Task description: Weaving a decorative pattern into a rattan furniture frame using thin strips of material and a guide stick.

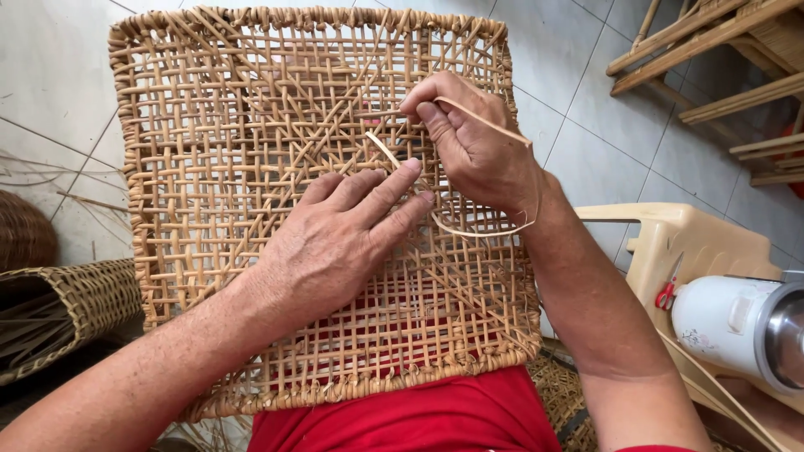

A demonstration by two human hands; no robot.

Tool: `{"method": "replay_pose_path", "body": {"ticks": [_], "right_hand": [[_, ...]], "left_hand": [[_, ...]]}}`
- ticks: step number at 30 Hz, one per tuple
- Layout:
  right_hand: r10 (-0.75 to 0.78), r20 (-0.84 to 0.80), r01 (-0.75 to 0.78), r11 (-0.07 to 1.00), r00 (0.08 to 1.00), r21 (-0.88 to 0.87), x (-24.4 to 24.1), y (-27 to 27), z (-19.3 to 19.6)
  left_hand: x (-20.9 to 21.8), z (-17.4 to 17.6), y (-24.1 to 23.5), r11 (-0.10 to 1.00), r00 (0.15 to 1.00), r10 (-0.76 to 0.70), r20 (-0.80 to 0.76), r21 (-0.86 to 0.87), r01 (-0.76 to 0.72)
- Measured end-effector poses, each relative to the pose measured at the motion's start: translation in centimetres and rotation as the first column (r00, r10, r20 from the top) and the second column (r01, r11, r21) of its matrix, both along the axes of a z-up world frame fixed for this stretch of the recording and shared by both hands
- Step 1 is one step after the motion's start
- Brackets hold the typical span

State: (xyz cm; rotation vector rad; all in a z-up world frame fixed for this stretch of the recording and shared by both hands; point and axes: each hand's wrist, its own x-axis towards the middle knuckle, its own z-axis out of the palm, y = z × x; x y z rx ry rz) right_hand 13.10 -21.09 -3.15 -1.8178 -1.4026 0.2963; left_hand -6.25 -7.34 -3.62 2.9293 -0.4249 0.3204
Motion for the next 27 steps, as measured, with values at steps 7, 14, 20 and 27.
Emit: {"method": "replay_pose_path", "body": {"ticks": [7, 14, 20, 27], "right_hand": [[0.145, 0.440, -0.159, 0.987, 0.886, -0.005, 0.5, 1.1, 2.0], [0.224, 0.585, -0.162, 0.974, 0.780, -0.156, -0.2, 3.2, 4.1], [0.169, 0.826, -0.029, 0.983, 0.537, -0.182, -1.4, 3.9, 4.7], [0.176, 0.885, 0.005, 0.980, 0.430, -0.198, -2.6, 5.3, 4.2]], "left_hand": [[0.2, -0.2, -0.3, 1.000, 1.000, 0.000, 0.010, 0.028, -0.001], [0.3, -0.1, -0.2, 1.000, 0.999, -0.019, 0.045, -0.002, 0.019], [0.3, -0.6, 0.0, 0.998, 0.997, -0.032, 0.065, -0.060, 0.036], [0.4, -1.0, -0.1, 0.997, 0.994, -0.040, 0.102, -0.059, 0.047]]}}
